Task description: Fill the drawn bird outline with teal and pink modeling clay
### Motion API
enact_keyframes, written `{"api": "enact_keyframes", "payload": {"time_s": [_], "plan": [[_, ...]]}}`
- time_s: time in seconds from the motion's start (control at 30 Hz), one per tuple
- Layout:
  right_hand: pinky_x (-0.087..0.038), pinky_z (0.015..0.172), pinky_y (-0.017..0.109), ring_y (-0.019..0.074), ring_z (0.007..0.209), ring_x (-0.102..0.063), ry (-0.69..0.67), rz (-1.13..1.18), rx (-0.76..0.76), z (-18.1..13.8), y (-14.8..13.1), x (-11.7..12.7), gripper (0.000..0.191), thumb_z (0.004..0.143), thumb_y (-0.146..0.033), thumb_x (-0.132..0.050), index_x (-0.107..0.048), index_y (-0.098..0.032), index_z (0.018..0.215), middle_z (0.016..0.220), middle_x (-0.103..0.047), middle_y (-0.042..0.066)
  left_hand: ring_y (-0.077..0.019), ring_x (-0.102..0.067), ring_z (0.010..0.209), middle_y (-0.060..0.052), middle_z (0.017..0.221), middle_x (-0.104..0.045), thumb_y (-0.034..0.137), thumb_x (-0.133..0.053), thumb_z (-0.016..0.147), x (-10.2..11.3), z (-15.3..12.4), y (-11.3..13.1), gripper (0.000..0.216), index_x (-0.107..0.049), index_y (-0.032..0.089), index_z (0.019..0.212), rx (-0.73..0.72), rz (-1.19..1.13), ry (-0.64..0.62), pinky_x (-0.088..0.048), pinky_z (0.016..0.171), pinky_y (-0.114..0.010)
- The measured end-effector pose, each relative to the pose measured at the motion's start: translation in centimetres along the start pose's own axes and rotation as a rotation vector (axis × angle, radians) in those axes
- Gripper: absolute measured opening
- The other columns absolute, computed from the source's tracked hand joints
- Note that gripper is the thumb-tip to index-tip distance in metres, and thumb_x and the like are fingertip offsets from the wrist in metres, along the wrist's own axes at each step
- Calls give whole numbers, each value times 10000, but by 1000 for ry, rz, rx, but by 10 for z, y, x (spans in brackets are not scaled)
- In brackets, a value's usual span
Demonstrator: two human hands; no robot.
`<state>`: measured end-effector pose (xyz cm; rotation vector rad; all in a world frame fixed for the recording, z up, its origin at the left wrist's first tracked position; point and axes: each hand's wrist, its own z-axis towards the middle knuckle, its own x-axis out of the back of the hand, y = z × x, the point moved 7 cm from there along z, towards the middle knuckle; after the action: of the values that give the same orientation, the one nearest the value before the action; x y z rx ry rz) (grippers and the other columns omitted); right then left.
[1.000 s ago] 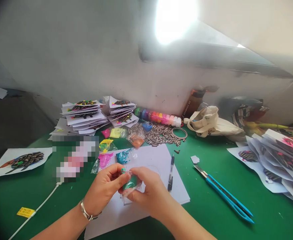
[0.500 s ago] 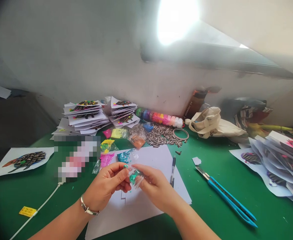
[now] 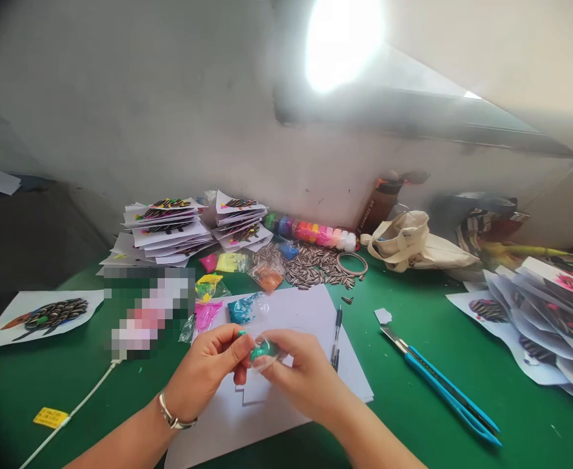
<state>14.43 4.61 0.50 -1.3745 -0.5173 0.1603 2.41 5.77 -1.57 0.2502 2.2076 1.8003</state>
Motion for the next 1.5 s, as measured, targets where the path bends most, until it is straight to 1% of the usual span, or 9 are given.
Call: {"api": "enact_keyframes", "payload": {"time_s": [0.2, 0.33, 0.43, 0.53, 0.83, 1.0, 1.17, 1.33, 1.5], "plan": [[-506, 729, 306, 146, 744, -608, -6, 295, -182, 0, 19, 6, 279, 854, -331, -585, -656, -202, 1091, 877, -688, 35, -130, -591, 590, -7, 649, -615, 400, -694, 748, -3, 0, 1, 276, -620, 141, 806, 9, -116, -40, -465, 567, -234], [-472, 772, 290, 165, 827, -599, 0, 55, -72, -1, 8, 2, 191, 819, -300, -630, -677, -218, 985, 869, -678, 22, -108, -548, 559, 20, 606, -575, 380, -739, 693, -5, 1, 1, 282, -597, 144, 753, 31, -82, -67, -452, 557, -223], [-447, 676, 259, 156, 763, -561, 99, -198, 36, -3, 1, 2, 191, 758, -267, -686, -665, -204, 937, 815, -639, 20, -91, -512, 496, 40, 551, -528, 410, -739, 682, -4, 1, 0, 318, -558, 149, 677, 52, -21, -61, -412, 492, -202], [-421, 620, 243, 136, 693, -528, 177, -253, 82, -3, -2, 6, 153, 780, -271, -661, -650, -184, 906, 745, -618, 14, -91, -508, 465, 33, 538, -538, 446, -702, 716, -3, 0, 1, 334, -556, 150, 664, 35, 26, -44, -405, 478, -206], [-487, 642, 238, 110, 667, -564, 37, 302, -188, 2, 15, 5, 210, 823, -184, -558, -708, -201, 969, 803, -676, 12, -128, -587, 581, -6, 672, -602, 412, -664, 772, -1, 1, 0, 273, -605, 146, 782, 30, -105, -58, -464, 566, -244], [-479, 666, 234, 113, 705, -574, 39, 354, -201, 2, 16, 2, 269, 797, -126, -526, -715, -211, 968, 797, -673, 3, -143, -607, 622, -9, 683, -622, 411, -689, 756, -6, 0, -4, 289, -577, 152, 819, 62, -61, -124, -468, 597, -257], [-466, 709, 250, 126, 765, -568, -58, 404, -204, 2, 12, -5, 415, 762, -49, -422, -687, -218, 1033, 825, -680, 6, -133, -584, 580, 5, 642, -597, 433, -686, 750, -1, 3, -1, 307, -565, 151, 755, 22, -41, -68, -454, 568, -252], [-440, 718, 262, 152, 805, -560, -10, 143, -91, 4, 5, -1, 242, 773, -154, -598, -677, -225, 991, 838, -679, 6, -114, -538, 547, 25, 593, -569, 432, -686, 745, 2, 5, 0, 300, -571, 155, 745, 5, -18, -46, -445, 549, -238], [-427, 625, 260, 149, 695, -525, 206, -223, 14, 1, 2, 8, 161, 716, -222, -696, -656, -163, 860, 757, -626, 35, -121, -546, 578, 16, 618, -590, 421, -654, 782, 3, 4, -1, 278, -561, 162, 744, -8, 52, -57, -458, 581, -247]]}}
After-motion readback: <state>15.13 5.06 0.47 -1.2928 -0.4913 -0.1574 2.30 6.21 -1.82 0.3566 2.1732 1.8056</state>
